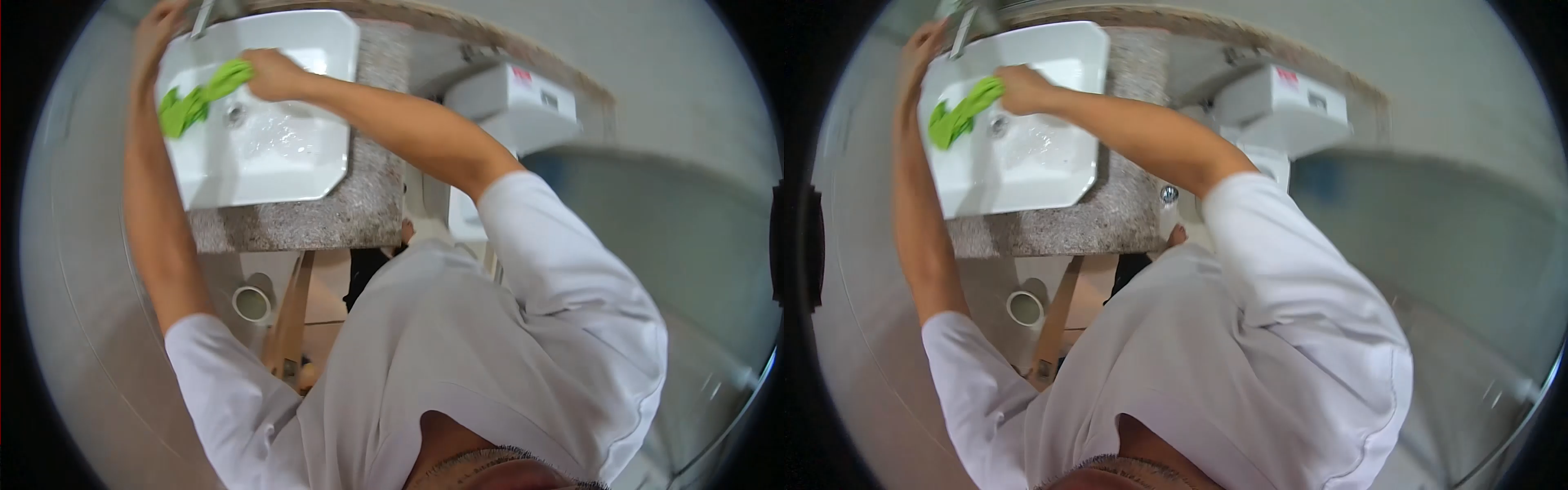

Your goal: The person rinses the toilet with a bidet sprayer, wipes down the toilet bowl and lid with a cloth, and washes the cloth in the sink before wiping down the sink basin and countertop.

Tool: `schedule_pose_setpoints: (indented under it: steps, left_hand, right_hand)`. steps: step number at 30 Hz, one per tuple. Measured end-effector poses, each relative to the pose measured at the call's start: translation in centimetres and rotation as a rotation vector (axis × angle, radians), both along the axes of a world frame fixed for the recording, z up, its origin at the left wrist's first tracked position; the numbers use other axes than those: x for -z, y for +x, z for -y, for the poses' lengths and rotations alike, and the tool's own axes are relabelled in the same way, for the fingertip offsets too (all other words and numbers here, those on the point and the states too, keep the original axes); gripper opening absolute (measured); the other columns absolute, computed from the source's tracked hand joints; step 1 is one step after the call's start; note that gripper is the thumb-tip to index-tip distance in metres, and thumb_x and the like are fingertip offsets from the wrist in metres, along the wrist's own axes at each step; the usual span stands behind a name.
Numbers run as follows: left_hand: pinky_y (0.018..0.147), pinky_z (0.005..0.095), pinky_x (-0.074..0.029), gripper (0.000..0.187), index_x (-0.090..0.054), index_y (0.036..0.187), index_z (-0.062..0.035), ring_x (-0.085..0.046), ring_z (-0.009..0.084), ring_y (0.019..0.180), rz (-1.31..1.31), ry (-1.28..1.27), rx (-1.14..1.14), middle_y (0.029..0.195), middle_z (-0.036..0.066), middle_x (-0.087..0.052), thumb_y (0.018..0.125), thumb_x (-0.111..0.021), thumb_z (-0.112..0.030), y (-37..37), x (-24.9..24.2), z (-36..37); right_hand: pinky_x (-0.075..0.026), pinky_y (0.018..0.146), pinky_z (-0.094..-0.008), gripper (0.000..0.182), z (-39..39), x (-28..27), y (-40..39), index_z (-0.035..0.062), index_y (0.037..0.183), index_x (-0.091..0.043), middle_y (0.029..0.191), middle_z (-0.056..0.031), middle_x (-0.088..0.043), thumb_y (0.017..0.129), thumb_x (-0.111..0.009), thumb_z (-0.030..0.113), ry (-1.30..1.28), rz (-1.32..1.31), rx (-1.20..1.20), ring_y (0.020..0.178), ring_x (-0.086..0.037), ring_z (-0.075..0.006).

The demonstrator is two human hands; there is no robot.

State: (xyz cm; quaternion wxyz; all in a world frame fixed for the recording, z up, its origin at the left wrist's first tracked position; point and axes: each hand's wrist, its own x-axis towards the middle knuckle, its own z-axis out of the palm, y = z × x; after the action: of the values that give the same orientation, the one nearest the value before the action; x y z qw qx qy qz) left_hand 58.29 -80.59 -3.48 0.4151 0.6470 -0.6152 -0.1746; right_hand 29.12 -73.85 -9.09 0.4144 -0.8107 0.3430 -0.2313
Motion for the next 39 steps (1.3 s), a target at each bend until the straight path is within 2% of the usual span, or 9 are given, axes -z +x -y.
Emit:
schedule_pose_setpoints:
  steps: [4, 9, 11, 14, 19, 22, 25, 28, 39]
  left_hand:
    - [0.076, 0.0321, -0.050, 0.038, -0.075, 0.098, -0.0016, -0.063, 0.0152, 0.083, 0.070, -0.292, -0.220, 0.090, 0.007, -0.072, 0.095, -0.073, -0.040, -4.6, 0.2, -4.3]
    - [0.080, 0.0336, -0.054, 0.042, -0.064, 0.114, 0.0065, -0.065, 0.0194, 0.086, 0.243, -0.339, -0.307, 0.105, 0.015, -0.069, 0.099, -0.071, -0.032, -14.0, 1.7, -15.2]
    - [0.089, 0.0340, -0.056, 0.037, -0.058, 0.126, 0.0054, -0.068, 0.0250, 0.099, -0.575, -0.114, -0.298, 0.116, 0.017, -0.068, 0.105, -0.062, -0.024, -15.6, 2.6, -16.3]
    - [0.093, 0.0389, -0.058, 0.031, -0.052, 0.130, 0.0059, -0.068, 0.0292, 0.106, -0.776, -0.049, -0.202, 0.117, 0.019, -0.068, 0.106, -0.055, -0.014, -15.2, 1.7, -16.4]
    - [0.081, 0.0381, -0.059, 0.026, -0.059, 0.120, 0.0011, -0.068, 0.0251, 0.091, -1.010, -0.101, -0.173, 0.099, 0.014, -0.067, 0.097, -0.058, -0.011, -10.4, 6.9, -13.2]
    - [0.072, 0.0365, -0.053, 0.027, -0.061, 0.096, -0.0056, -0.061, 0.0233, 0.079, -1.355, -0.089, -0.228, 0.084, 0.007, -0.060, 0.101, -0.051, -0.030, -12.2, 4.6, -13.8]
    - [0.060, 0.0336, -0.042, 0.040, -0.038, 0.068, -0.0151, -0.042, 0.0145, 0.062, -1.303, -0.228, -0.368, 0.064, 0.001, -0.043, 0.102, -0.057, -0.028, -14.5, 4.1, -11.9]
    - [0.057, 0.0331, -0.038, 0.040, -0.034, 0.068, -0.0152, -0.039, 0.0146, 0.062, -1.218, -0.138, -0.608, 0.065, 0.000, -0.040, 0.101, -0.056, -0.027, -15.4, 1.9, -12.1]
    - [0.056, 0.0371, -0.035, 0.039, -0.029, 0.068, -0.0154, -0.031, 0.0162, 0.060, -1.233, -0.099, -0.551, 0.061, -0.001, -0.032, 0.100, -0.050, -0.022, -14.6, 2.8, -10.7]
  right_hand:
    - [-0.056, 0.091, -0.0449, 0.059, -0.2, -0.6, 1.4, -0.0056, 0.113, -0.064, 0.104, -0.0249, -0.072, 0.072, -0.079, 0.033, 0.313, -0.020, 0.191, 0.106, -0.070, -0.0384]
    - [-0.057, 0.089, -0.0428, 0.071, -2.0, -1.7, 4.1, -0.0134, 0.124, -0.053, 0.110, -0.0291, -0.069, 0.072, -0.079, 0.028, 0.244, 0.034, 0.148, 0.104, -0.070, -0.0406]
    - [-0.058, 0.088, -0.0434, 0.063, -2.8, -1.7, 4.8, -0.0123, 0.120, -0.057, 0.109, -0.0288, -0.070, 0.073, -0.077, 0.025, 0.239, 0.057, 0.133, 0.104, -0.070, -0.0407]
    - [-0.058, 0.086, -0.0457, 0.046, -3.8, -0.7, 6.7, -0.0075, 0.110, -0.066, 0.105, -0.0264, -0.072, 0.074, -0.073, 0.021, -0.021, -0.028, 0.054, 0.101, -0.071, -0.0404]
    - [-0.058, 0.083, -0.0481, 0.037, -2.4, 1.2, 8.2, 0.0156, 0.103, -0.075, 0.098, -0.0164, -0.076, 0.068, -0.076, 0.025, -0.055, -0.071, -0.003, 0.095, -0.073, -0.0376]
    - [-0.058, 0.072, -0.0485, 0.047, -1.3, 0.8, 6.3, 0.0186, 0.100, -0.077, 0.086, -0.0122, -0.076, 0.078, -0.071, 0.059, -0.094, -0.095, -0.081, 0.084, -0.074, -0.0343]
    - [-0.059, 0.072, -0.0464, 0.024, -1.2, -1.5, 4.6, 0.0075, 0.093, -0.078, 0.094, -0.0153, -0.077, 0.080, -0.068, 0.025, -0.127, -0.303, -0.009, 0.087, -0.075, -0.0328]
    - [-0.059, 0.070, -0.0465, 0.020, -1.2, -2.4, 4.8, 0.0077, 0.091, -0.078, 0.091, -0.0163, -0.076, 0.080, -0.068, 0.021, -0.213, -0.363, -0.081, 0.085, -0.074, -0.0335]
    - [-0.058, 0.069, -0.0463, 0.019, -0.3, -3.0, 4.1, 0.0069, 0.091, -0.076, 0.090, -0.0157, -0.076, 0.078, -0.070, 0.019, -0.305, -0.341, -0.107, 0.084, -0.074, -0.0328]
